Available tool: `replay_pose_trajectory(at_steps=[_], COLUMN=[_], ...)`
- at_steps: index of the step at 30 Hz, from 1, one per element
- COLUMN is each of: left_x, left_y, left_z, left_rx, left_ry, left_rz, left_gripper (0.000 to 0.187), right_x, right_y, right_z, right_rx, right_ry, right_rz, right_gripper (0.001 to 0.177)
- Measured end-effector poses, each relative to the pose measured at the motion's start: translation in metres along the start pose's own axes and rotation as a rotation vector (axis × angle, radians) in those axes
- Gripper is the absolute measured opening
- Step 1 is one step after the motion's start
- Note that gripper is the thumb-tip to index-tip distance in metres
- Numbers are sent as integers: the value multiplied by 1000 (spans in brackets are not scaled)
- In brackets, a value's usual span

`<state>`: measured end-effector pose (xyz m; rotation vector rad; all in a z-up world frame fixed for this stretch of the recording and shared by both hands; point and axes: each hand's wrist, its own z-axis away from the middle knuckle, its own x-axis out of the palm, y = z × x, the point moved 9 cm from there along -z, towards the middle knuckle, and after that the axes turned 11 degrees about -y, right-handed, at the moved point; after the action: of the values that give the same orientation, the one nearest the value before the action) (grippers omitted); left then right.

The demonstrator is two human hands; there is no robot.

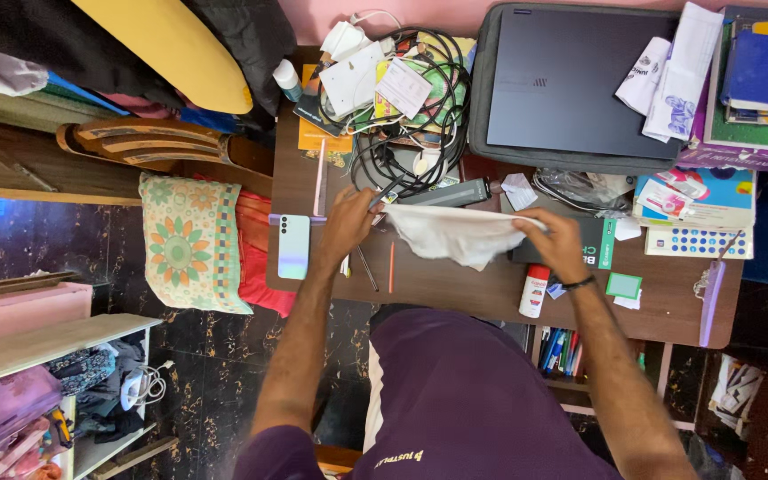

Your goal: The person wipes a small gray electronic device with a white cloth on a cluttered desk. They repeatedly rub the device's surface and edges, then place it back on the desk and open a drawer containing pens and markers.

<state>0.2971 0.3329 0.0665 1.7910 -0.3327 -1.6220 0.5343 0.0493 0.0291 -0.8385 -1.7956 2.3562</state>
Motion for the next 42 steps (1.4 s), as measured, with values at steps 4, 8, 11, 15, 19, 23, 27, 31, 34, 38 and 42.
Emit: replay_pose_trajectory(at_steps=[4, 8, 11, 15, 19, 23, 27, 31, 34, 38, 42], left_x=[-37, -30, 2, 59, 105, 134, 131, 117, 118, 157, 187], left_y=[49, 58, 51, 41, 22, -13, -37, -36, -6, 24, 40], left_z=[12, 26, 39, 67, 87, 83, 45, 20, 19, 34, 48], left_rx=[145, 107, 48, 10, -13, -196, -272, -321, -202, -186, -132], left_ry=[85, 34, -58, -180, -279, -327, -182, 45, 135, -156, -328], left_rz=[13, 73, 59, 84, 146, 65, -83, -179, -194, -140, -289], left_gripper=[8, 6, 4, 16, 27, 28, 25, 26, 32, 55, 80], right_x=[-37, -37, -25, 18, 46, 42, 22, 6, 7, 42, 81], right_y=[-53, -65, -37, 31, 111, 107, 104, 72, 43, 34, 42], right_z=[24, 44, 65, 89, 128, 108, 65, 33, 28, 34, 36], right_rx=[-219, -290, -197, 93, 600, 323, 323, 101, -75, -91, 12], right_ry=[77, -34, -118, -284, -537, -341, -89, 198, 302, 42, -221], right_rz=[71, 155, 174, 210, 323, 190, 261, 346, 545, 586, 809], right_gripper=[14, 14, 16, 25, 35, 34, 29, 22, 38, 40, 70])
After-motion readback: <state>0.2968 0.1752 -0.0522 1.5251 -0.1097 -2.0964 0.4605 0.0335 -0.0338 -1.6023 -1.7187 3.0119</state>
